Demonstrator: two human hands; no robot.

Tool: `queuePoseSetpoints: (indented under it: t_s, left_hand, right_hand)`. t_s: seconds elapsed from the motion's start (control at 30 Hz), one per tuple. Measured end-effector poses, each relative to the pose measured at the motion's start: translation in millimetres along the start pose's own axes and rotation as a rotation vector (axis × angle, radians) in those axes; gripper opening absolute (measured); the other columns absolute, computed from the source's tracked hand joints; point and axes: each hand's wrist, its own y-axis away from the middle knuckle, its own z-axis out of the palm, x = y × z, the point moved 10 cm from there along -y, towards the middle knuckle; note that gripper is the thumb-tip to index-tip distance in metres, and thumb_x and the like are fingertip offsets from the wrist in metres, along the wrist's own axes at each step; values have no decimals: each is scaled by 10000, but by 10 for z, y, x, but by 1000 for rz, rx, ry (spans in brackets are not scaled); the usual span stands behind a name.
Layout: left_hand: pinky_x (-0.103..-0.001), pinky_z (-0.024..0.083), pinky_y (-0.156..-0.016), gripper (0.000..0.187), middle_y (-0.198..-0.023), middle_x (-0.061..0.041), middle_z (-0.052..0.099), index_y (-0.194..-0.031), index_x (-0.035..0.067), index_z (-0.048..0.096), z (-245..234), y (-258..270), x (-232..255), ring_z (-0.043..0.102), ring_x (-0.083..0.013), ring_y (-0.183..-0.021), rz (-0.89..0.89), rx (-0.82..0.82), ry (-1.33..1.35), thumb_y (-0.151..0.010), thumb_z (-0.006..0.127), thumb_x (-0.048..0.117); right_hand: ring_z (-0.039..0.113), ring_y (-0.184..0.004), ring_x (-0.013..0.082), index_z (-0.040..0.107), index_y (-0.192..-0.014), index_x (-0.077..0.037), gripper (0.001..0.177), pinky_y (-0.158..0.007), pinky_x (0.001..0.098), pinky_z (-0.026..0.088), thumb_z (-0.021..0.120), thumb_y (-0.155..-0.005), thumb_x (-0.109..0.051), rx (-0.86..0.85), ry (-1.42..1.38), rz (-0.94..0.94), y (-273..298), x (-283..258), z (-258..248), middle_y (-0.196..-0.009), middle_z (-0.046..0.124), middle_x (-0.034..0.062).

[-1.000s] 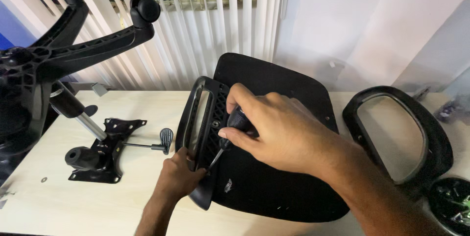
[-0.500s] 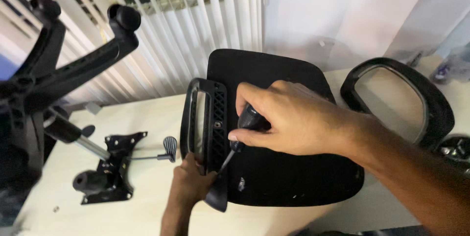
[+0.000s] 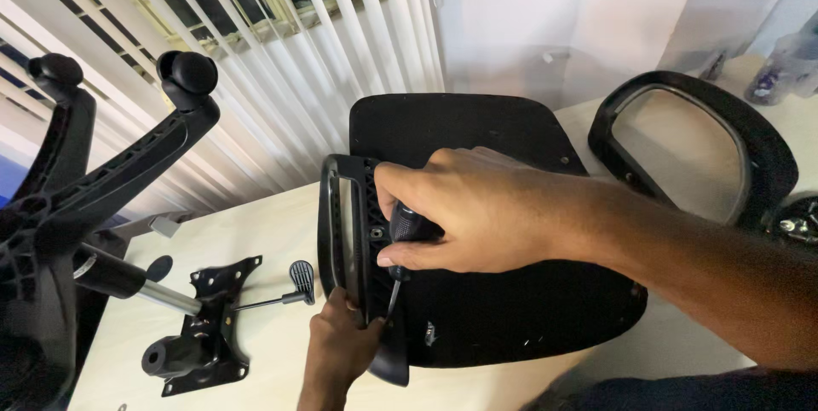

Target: The person uses a screwdriver to tighten screws into a black plastic frame attached to the underside of an office chair seat. The person holds the frame steady with one hand while turning the screwdriver with the other, working on multiple screw holes along the frame.

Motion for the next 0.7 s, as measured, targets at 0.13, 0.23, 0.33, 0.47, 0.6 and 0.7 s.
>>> queuePoseSetpoints:
  t_s: [0.13, 0.23, 0.33, 0.47, 0.6, 0.7]
  left_hand:
    - [-414, 613, -723, 434, -779, -211, 752, -991, 7, 609, -31, 8, 23, 769, -363, -792, 21, 0, -56, -689, 883, 155]
    - [-409, 614, -724, 463, -790, -197, 763, -1013, 0, 594, -32, 3, 68, 777, -355, -788, 31, -16, -70, -687, 880, 162]
    - [-413, 624, -680, 447, -817, -199, 760, -1036, -3, 603, -77, 36, 157, 782, -334, -783, 71, -8, -18, -704, 860, 149]
    - [-430, 636, -669, 447, -812, -235, 784, -1095, -7, 585, -14, 52, 7, 812, -345, -728, -145, -135, -18, -765, 835, 161]
    - [-404, 638, -711, 478, -846, -220, 785, -1104, 3, 624, -66, 40, 64, 809, -313, -781, -99, -86, -54, -728, 868, 169]
    - [-387, 635, -745, 491, -859, -209, 786, -1106, 6, 649, -95, 48, 40, 806, -299, -813, -81, -35, -59, -711, 881, 184]
  right_hand:
    - [583, -388, 193, 588, -1028, -113, 388, -418, 404, 437, 727, -881, -444, 41, 8, -39, 9, -70, -48, -476, 599, 46]
    - [589, -397, 186, 583, -1038, -105, 363, -425, 401, 449, 704, -876, -406, 50, 9, -64, -1, -105, -51, -485, 596, 32]
    - [591, -421, 199, 561, -1081, -112, 380, -461, 411, 448, 714, -889, -401, 5, 50, -33, 21, -81, 2, -495, 593, 47]
    - [634, -540, 167, 501, -1140, -83, 394, -502, 393, 470, 731, -908, -304, 32, 1, -162, 86, -117, -16, -697, 626, 42]
    - [612, -514, 181, 429, -1139, -93, 376, -467, 405, 451, 676, -877, -201, 13, -129, -118, 119, 0, 58, -701, 631, 63]
    - [614, -538, 144, 422, -1127, -91, 362, -462, 366, 459, 683, -893, -180, 22, -193, -178, 133, -74, 33, -713, 623, 45]
